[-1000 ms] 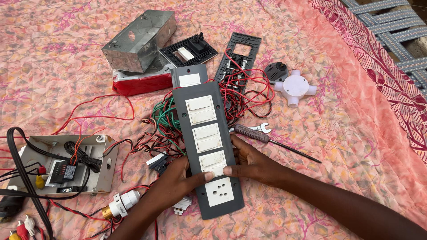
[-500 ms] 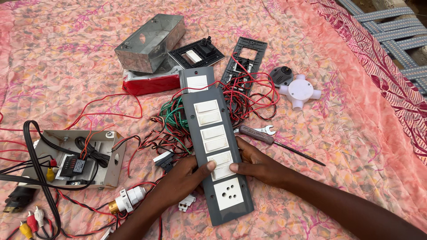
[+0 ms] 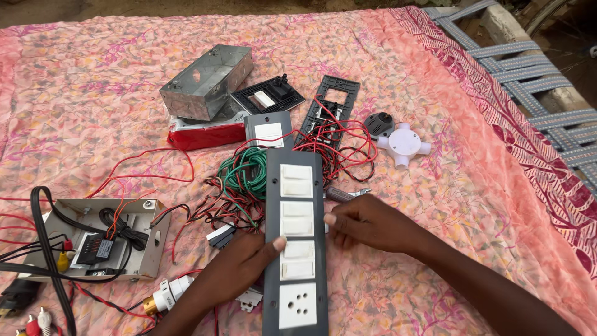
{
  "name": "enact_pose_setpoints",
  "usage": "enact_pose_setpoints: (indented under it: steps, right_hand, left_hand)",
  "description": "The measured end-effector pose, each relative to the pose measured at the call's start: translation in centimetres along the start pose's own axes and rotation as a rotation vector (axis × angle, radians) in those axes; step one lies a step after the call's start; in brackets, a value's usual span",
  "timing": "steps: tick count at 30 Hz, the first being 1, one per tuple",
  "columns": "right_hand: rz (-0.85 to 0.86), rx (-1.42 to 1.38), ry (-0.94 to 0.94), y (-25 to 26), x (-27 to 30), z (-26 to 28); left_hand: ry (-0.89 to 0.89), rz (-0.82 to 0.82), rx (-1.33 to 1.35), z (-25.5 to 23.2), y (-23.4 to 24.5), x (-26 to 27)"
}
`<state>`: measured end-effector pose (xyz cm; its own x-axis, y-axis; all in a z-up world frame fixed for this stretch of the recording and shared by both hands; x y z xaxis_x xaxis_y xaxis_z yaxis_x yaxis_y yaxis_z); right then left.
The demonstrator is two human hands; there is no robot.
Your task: The person assembles electrical switches and a socket into a gray plastic faceplate by hand and using a screwdriver to tighten internal wire connections.
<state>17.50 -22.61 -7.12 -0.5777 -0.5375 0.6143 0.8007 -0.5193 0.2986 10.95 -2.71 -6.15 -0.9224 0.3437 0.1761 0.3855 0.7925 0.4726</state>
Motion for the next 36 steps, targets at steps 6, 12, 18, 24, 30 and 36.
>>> enact_pose_setpoints:
  steps: [6,12,18,24,30,36]
  right_hand:
    - [-0.578,0.42,0.669,3.7,7.1,9.8]
    - [-0.307,0.059,0.469,3.1,2.8,7.0]
    - [-0.147,-0.291,0.401,3.1,1.7,5.1]
    - [0.066,-0.261,0.464,2.1,1.0,5.3]
    - [0.065,-0.366,0.439,1.9,0.6,5.0]
    - [-0.021,-0.392,0.388,2.1,-0.8,2.7]
  left_hand:
    - [-0.139,0.114,-0.263,-3.3,-2.7,0.9]
    - [-0.089,0.106,-0.46,-4.1,-3.6,1.3]
    - [-0.444,0.017,-0.499,-6.5,-5.8,2.4]
    - [-0.399,0.059,-0.476,-6.1,-6.6,2.6]
    - [-0.392,0.052,-0.438,-7.4,-6.1,2.5]
    - [-0.36,0.077,-0.443,-6.7,-6.3,2.4]
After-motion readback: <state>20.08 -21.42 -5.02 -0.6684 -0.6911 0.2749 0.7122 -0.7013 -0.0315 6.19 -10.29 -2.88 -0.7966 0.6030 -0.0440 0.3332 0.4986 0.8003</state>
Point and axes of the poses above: each hand's wrist, its own x-axis away from the middle knuckle, its own y-axis out of the back of the hand, z = x × y, the point moved 10 cm from there along -x, towards the middle knuckle, and after that the axes turned 7 degrees about -y, right-handed, at the moved point
